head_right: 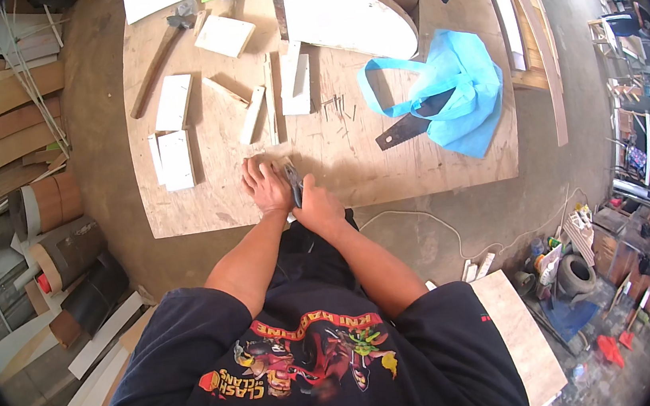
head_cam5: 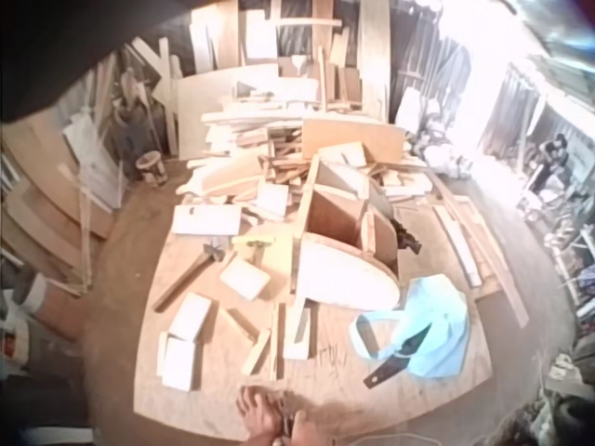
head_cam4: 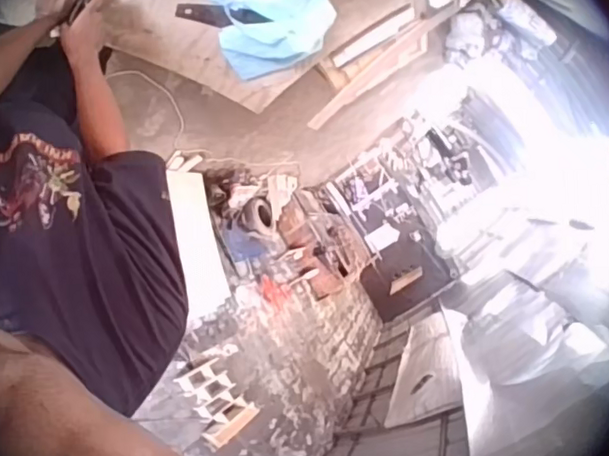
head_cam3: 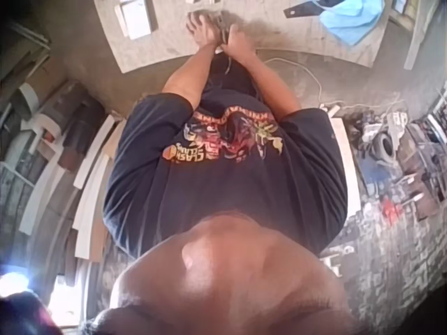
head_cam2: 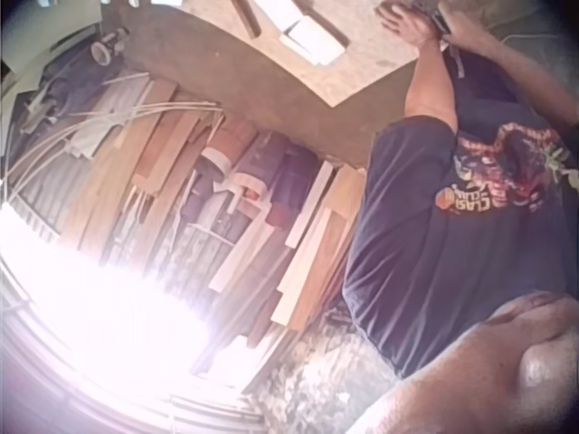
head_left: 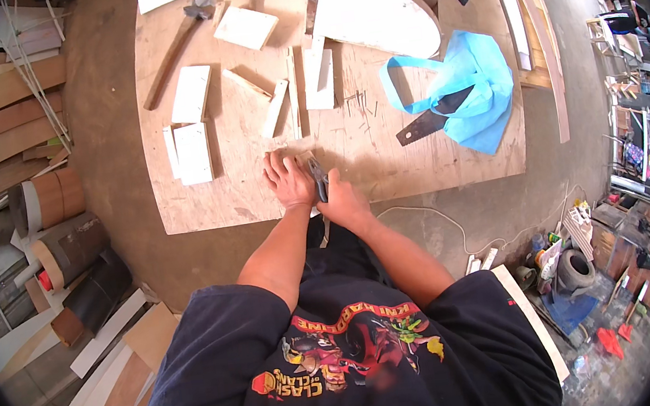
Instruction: The person cleans debris from the edges of small wooden blocks using a tool and their hands, then picks up and examines the blocks one at a time.
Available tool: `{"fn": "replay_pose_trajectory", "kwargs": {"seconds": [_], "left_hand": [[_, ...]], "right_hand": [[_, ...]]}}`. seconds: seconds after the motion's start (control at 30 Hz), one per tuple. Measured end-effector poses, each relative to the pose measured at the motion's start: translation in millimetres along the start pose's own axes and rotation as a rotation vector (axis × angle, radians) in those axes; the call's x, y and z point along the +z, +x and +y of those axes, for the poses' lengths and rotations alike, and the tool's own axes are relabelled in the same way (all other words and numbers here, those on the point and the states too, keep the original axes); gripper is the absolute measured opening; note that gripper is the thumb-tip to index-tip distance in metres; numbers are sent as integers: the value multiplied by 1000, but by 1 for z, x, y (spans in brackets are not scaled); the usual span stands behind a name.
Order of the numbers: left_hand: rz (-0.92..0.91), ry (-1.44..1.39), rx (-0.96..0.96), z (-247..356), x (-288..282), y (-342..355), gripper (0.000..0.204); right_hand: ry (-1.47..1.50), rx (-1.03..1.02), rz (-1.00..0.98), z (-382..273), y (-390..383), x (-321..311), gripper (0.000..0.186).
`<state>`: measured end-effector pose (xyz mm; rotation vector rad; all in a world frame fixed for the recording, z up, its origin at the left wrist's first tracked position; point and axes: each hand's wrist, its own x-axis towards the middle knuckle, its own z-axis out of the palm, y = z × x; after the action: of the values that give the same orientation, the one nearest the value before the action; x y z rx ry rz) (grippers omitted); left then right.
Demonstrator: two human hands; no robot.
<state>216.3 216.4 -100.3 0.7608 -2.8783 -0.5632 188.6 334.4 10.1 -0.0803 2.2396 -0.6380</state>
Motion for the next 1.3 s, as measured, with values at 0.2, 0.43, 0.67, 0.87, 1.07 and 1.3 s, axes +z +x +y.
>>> {"fn": "replay_pose_trajectory", "kwargs": {"seconds": [0.2,0.43,0.67,0.87,1.07,1.3], "left_hand": [[-19,31,-5,3,0,2,29],[26,-4,-5,2,2,1,29],[48,-36,20,2,4,3,26],[31,-21,-2,1,6,0,26],[44,15,13,-6,5,4,31],[-69,11,104,-7,-50,3,64]], "right_hand": [[-54,-6,-3,-7,0,-6,57],[-178,-44,28,-2,-2,-11,51],[-161,12,-29,11,13,0,50],[-129,-27,-13,9,10,-7,53],[223,-29,-21,10,20,-29,50],[1221,206,-155,33,61,-76,29]]}}
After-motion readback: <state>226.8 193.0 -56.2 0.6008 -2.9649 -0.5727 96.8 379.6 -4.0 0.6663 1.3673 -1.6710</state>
